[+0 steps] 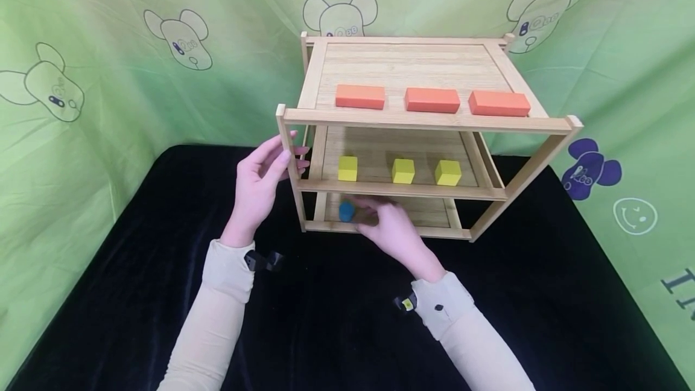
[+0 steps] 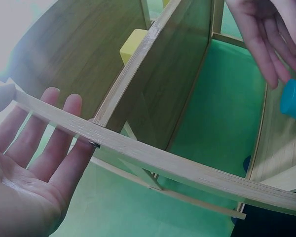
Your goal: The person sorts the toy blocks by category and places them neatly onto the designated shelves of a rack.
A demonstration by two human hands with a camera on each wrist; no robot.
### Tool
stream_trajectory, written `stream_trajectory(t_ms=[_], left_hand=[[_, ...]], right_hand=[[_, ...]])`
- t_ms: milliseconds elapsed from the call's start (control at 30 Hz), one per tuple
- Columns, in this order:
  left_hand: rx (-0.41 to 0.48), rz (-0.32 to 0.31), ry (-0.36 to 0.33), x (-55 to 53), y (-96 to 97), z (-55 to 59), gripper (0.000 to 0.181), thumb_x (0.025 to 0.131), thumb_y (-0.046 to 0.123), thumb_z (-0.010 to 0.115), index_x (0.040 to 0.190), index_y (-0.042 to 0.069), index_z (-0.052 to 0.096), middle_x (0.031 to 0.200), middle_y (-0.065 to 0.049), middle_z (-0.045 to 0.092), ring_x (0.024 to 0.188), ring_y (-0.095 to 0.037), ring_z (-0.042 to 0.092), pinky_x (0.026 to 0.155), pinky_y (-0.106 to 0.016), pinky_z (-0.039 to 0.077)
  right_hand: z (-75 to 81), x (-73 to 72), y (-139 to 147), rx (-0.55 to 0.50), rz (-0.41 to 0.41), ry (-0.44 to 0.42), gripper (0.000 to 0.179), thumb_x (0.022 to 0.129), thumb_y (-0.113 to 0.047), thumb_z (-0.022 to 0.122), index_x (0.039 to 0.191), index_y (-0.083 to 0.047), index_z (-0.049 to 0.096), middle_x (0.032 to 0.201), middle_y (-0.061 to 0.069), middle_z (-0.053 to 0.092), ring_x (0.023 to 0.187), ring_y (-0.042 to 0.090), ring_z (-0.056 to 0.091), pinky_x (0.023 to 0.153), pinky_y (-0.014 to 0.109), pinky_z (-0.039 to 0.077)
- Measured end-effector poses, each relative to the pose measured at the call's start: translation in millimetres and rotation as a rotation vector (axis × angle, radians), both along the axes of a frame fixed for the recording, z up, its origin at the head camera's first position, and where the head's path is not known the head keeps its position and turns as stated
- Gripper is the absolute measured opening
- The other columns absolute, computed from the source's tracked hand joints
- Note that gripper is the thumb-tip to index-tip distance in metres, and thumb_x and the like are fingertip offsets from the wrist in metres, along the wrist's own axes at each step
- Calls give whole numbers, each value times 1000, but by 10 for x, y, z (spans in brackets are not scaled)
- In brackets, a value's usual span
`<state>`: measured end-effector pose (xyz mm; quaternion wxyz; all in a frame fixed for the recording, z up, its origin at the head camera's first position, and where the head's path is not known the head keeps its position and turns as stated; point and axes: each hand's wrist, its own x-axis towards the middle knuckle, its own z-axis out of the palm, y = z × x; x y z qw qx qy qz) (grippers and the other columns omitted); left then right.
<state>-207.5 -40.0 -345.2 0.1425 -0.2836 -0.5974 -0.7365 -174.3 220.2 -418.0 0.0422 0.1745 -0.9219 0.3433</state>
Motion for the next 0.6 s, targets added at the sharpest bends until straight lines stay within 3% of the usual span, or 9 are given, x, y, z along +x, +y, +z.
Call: stream_trajectory(t_ms=[200,233,367,600], left_hand=[[3,3,-5,-8,1,-10,32,104,3,57,135,-4,61,113,-21,72,97,-41,71,87,-47,60],[2,2,-4,-7,1,-11,32,105,4,57,135,-4,61,113,-21,72,96,-41,71,88,-47,60],[1,-5,-3,-6,-2,-18,32,105,5,57,136,-4,61,113,-21,72,95,-40,71,87,-47,60],[1,-3,1,-6,5,-14,32,105,3,56,136,-5,61,116,-21,71,99,-44,69,88,-47,60]], right_hand=[[66,95,87,22,-16,33,43,89,-18,81,128,-4,70,116,16,72,105,33,69,88,51,57],[83,113,95,24,-15,35,42,89,-18,80,128,-4,70,116,15,72,95,32,71,83,49,59],[131,182,114,36,5,62,39,90,-20,80,124,-3,72,117,12,73,87,29,70,78,48,58],[218,313,116,48,61,177,36,90,-25,81,120,-7,75,116,6,73,109,26,67,89,48,57]])
